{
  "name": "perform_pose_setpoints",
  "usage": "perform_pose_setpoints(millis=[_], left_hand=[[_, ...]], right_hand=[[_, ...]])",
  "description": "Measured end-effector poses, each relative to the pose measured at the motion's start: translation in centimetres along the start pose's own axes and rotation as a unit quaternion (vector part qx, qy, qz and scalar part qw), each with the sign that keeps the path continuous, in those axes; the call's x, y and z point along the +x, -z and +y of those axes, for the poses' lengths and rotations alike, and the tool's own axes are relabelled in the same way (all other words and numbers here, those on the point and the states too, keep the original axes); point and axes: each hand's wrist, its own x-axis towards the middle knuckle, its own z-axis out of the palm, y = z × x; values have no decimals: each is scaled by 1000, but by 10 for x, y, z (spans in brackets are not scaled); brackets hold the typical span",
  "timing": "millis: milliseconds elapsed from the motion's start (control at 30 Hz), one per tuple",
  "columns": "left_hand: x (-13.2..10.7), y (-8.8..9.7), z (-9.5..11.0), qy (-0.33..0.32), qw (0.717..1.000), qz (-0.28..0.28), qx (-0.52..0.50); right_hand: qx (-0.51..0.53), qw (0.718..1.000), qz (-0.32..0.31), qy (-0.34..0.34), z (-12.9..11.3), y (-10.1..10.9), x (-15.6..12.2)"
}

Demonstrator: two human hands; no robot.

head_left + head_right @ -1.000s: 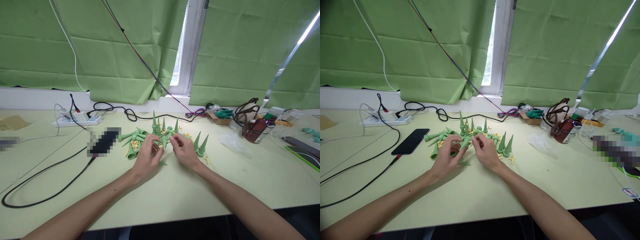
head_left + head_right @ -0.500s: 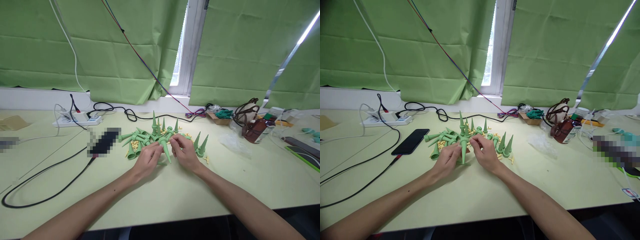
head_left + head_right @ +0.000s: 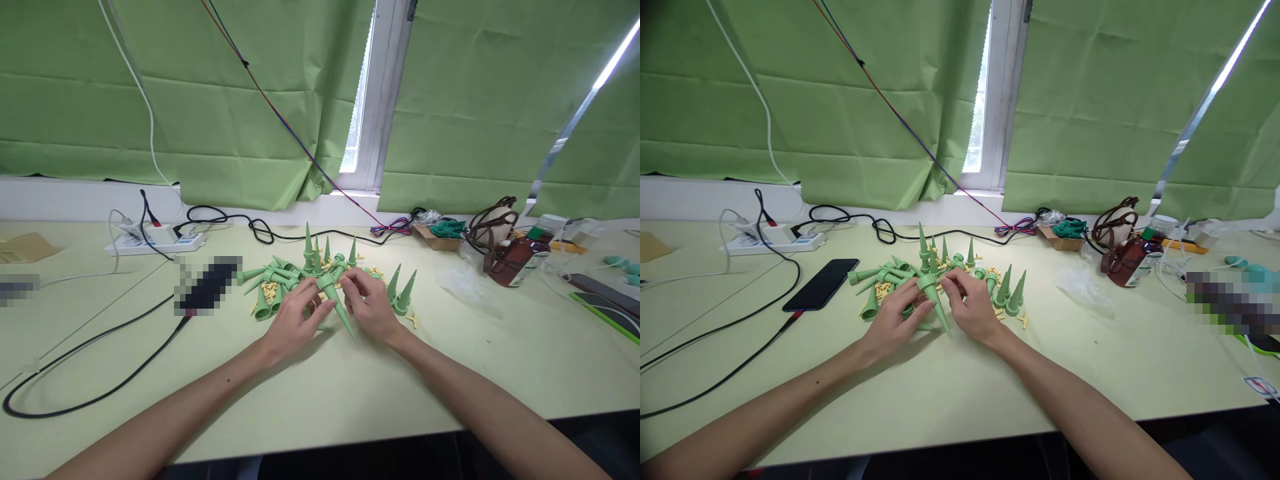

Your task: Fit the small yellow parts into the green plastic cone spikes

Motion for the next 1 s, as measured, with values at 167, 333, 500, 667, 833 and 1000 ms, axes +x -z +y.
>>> perform_pose_setpoints(millis=[167,333,500,667,833,1000], left_hand=[[-2,-3,-2,-10,1000,7,0],[-1,-5,-4,-28,999,25,-1],[-1,-5,-8,-49,997,47,26],[-1,-4,-11,-76,994,66,50],[0,-5,-13,-81,992,81,57],[1,-4,-12,-15,996,79,35]], right_hand=[[-10,1000,2,13,0,0,2],[-44,999,-1,31,-1,0,2],[-70,997,-5,30,-1,-2,1],[-77,996,-9,33,0,-2,1],[-68,997,-9,23,0,-2,0],[-53,999,-4,9,-2,-4,-1]])
